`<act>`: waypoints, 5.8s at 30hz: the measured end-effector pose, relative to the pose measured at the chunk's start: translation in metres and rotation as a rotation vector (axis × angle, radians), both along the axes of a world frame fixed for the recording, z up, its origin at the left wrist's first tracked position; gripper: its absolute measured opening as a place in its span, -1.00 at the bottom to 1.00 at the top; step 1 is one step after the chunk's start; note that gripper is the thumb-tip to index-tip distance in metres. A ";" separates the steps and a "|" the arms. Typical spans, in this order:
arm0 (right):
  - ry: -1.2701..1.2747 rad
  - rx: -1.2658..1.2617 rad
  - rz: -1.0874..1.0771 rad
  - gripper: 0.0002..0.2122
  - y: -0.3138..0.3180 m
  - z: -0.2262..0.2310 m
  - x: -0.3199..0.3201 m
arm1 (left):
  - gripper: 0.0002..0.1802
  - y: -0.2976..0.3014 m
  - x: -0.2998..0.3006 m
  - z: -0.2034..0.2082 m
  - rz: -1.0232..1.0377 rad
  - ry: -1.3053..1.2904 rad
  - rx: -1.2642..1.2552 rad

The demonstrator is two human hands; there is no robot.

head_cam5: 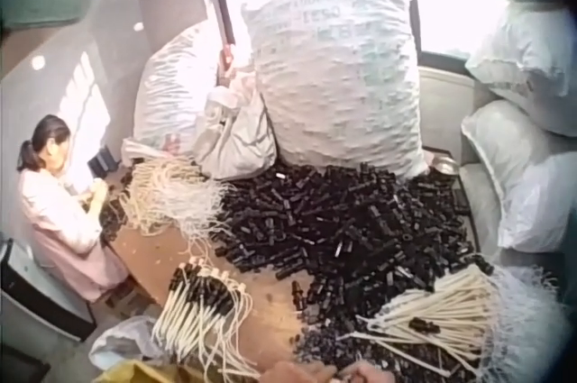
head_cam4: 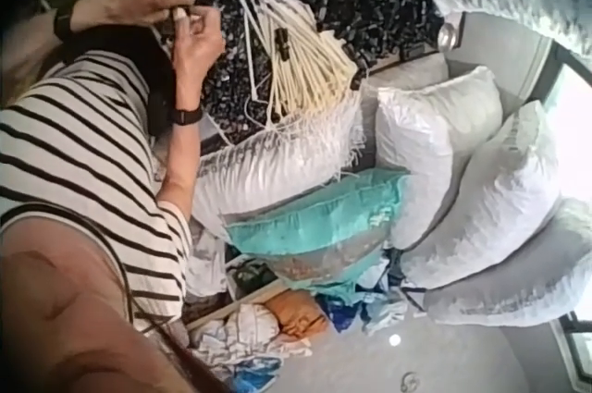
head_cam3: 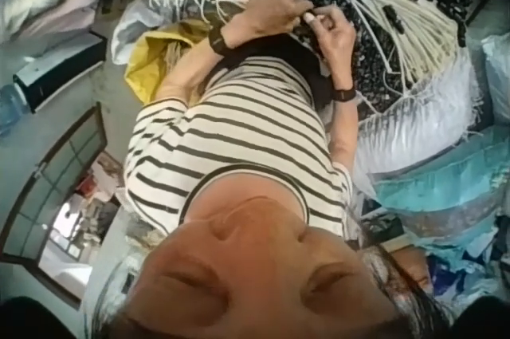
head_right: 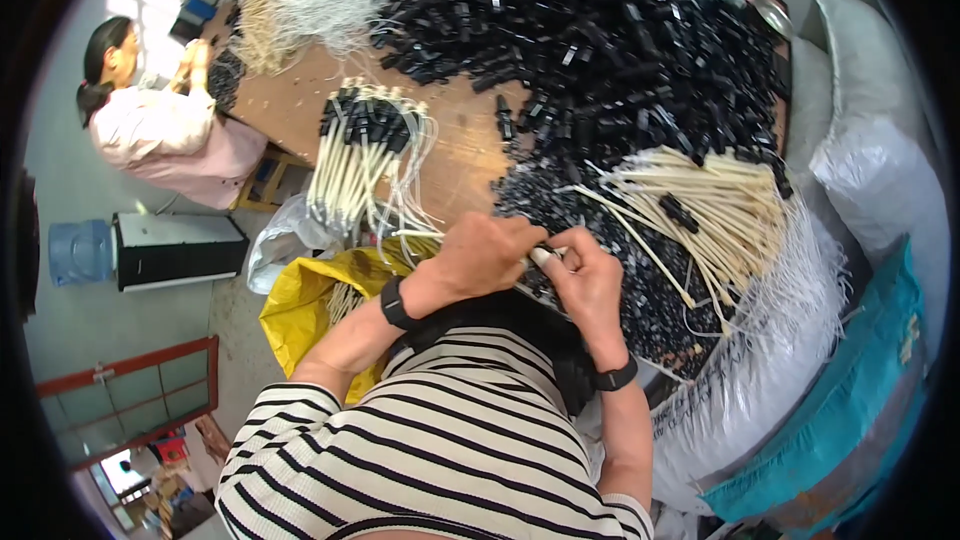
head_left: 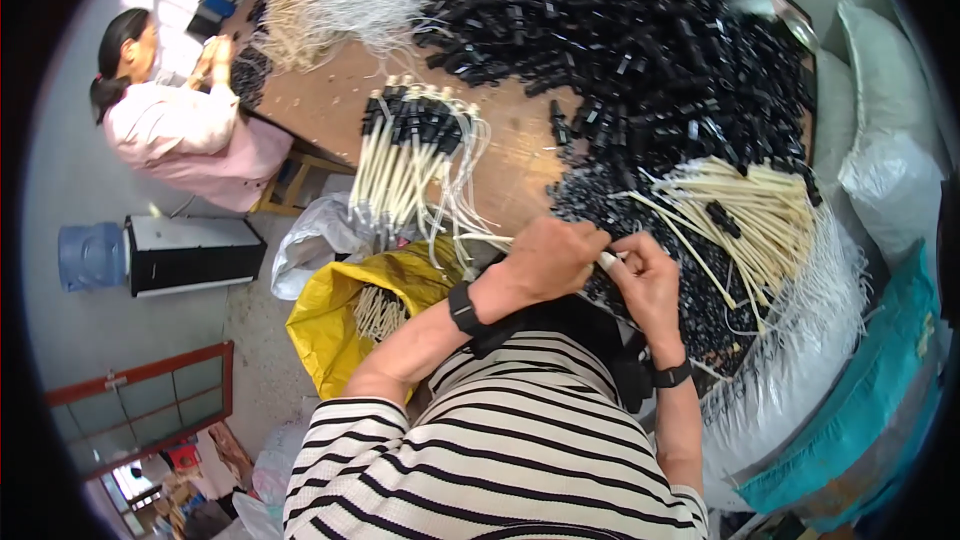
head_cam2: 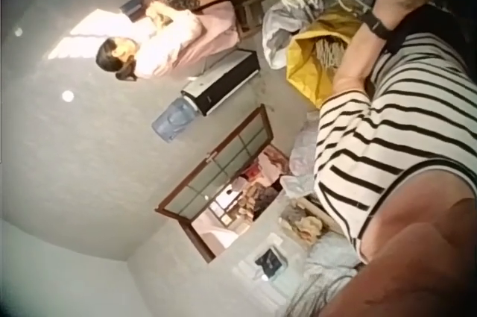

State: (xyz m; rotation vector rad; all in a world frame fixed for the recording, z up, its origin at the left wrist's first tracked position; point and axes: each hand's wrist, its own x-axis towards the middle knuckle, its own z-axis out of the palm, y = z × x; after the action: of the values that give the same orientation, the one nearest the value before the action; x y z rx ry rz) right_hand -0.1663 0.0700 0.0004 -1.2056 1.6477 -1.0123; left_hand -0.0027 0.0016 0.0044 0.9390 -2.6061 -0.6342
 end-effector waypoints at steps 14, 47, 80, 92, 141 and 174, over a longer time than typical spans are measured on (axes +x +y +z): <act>0.399 -0.479 -0.021 -0.92 -0.020 0.024 0.000 | -0.80 -0.088 0.137 0.011 0.633 0.119 -0.498; 0.569 -0.155 -0.124 -0.87 0.018 -0.002 -0.064 | -0.75 -0.067 0.067 0.004 0.373 0.350 -0.104; 0.931 -0.484 0.331 -0.67 0.016 -0.005 -0.021 | -0.72 -0.057 0.032 -0.029 0.039 0.172 -0.041; 1.040 -0.373 0.026 -0.67 -0.010 0.007 -0.019 | -0.55 -0.029 0.017 0.003 -0.055 0.151 -0.182; 0.471 -0.357 0.155 -0.85 -0.009 -0.009 0.012 | -0.56 -0.016 0.023 -0.017 0.038 0.117 0.253; 0.577 -0.430 0.128 -0.85 -0.007 -0.002 0.019 | -0.81 -0.024 0.022 -0.020 -0.026 0.577 0.183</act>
State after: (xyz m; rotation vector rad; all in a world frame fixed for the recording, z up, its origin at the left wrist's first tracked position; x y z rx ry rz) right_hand -0.1477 0.0630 -0.0018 -2.0113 1.7915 -1.0264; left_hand 0.0197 -0.0224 -0.0159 0.6451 -2.0732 -0.9941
